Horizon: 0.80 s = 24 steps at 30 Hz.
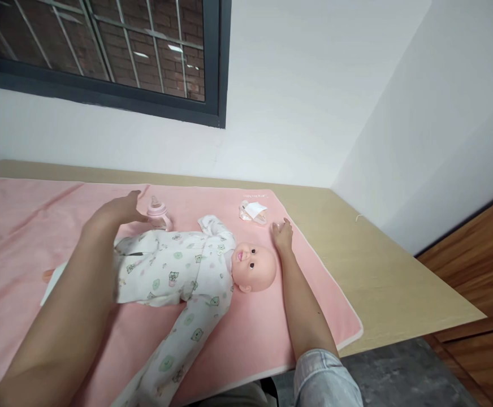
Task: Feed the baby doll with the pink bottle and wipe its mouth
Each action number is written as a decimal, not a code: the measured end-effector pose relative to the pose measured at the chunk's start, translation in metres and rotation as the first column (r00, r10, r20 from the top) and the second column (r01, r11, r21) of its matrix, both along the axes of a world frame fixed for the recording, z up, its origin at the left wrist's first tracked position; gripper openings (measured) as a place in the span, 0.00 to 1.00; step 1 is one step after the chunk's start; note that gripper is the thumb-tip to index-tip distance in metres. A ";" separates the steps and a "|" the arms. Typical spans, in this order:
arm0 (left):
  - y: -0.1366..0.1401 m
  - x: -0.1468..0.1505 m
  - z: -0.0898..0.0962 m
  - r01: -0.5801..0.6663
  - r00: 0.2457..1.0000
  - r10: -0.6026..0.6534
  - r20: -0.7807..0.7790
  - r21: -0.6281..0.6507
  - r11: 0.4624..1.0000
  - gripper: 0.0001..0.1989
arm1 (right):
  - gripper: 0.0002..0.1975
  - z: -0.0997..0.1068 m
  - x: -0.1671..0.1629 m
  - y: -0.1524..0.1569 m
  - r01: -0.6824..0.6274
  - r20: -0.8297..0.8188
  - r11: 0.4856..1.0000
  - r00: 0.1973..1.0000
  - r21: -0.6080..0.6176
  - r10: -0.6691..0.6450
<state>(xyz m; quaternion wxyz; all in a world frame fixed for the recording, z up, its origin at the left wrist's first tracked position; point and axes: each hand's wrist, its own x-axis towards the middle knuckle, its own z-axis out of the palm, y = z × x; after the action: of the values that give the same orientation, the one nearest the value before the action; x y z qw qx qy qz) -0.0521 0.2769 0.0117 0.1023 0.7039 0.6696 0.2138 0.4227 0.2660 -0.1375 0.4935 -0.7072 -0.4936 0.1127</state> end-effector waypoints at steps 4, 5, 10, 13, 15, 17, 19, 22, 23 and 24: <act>-0.046 0.034 0.038 -0.139 0.971 0.172 -0.167 0.190 0.972 0.40 | 0.34 0.003 -0.003 -0.003 0.023 -0.020 1.000 1.000 0.016 -0.022; -0.057 0.047 0.046 -0.067 0.972 0.128 -0.199 0.288 0.955 0.36 | 0.33 0.005 -0.004 -0.005 0.030 -0.014 0.999 0.999 0.040 -0.029; -0.086 0.119 0.063 0.255 0.967 -0.233 -0.104 0.379 0.889 0.24 | 0.22 0.022 -0.013 -0.019 -0.028 0.179 0.935 0.983 0.354 -0.038; -0.082 0.161 0.058 0.481 0.862 -0.505 0.053 0.232 0.845 0.20 | 0.20 0.031 -0.023 -0.025 -0.159 0.323 0.897 0.946 0.413 0.019; -0.074 0.187 0.052 0.685 0.696 -0.690 0.197 0.104 0.721 0.20 | 0.19 0.033 -0.031 -0.025 -0.253 0.382 0.885 0.920 0.391 0.094; -0.064 0.211 0.043 0.821 0.557 -0.787 0.267 -0.030 0.571 0.21 | 0.19 0.032 -0.039 -0.023 -0.330 0.418 0.875 0.893 0.355 0.167; -0.054 0.232 0.032 0.830 0.558 -0.785 0.269 -0.190 0.525 0.22 | 0.18 0.029 -0.044 -0.020 -0.389 0.443 0.873 0.865 0.295 0.236; -0.040 0.258 0.015 0.695 0.687 -0.701 0.192 -0.456 0.556 0.23 | 0.17 0.025 -0.050 -0.016 -0.447 0.469 0.874 0.823 0.188 0.320; -0.036 0.264 0.009 0.656 0.709 -0.684 0.169 -0.513 0.554 0.23 | 0.17 0.025 -0.052 -0.016 -0.454 0.469 0.876 0.818 0.166 0.335; -0.033 0.269 0.004 0.634 0.717 -0.680 0.154 -0.550 0.544 0.22 | 0.16 0.025 -0.053 -0.016 -0.455 0.466 0.877 0.816 0.155 0.341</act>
<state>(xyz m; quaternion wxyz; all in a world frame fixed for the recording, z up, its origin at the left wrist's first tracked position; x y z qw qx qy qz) 0.2172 0.2436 0.0160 0.3527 0.8464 0.3916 -0.0767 0.3700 0.2501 -0.1128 0.4270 -0.5235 -0.7372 -0.0081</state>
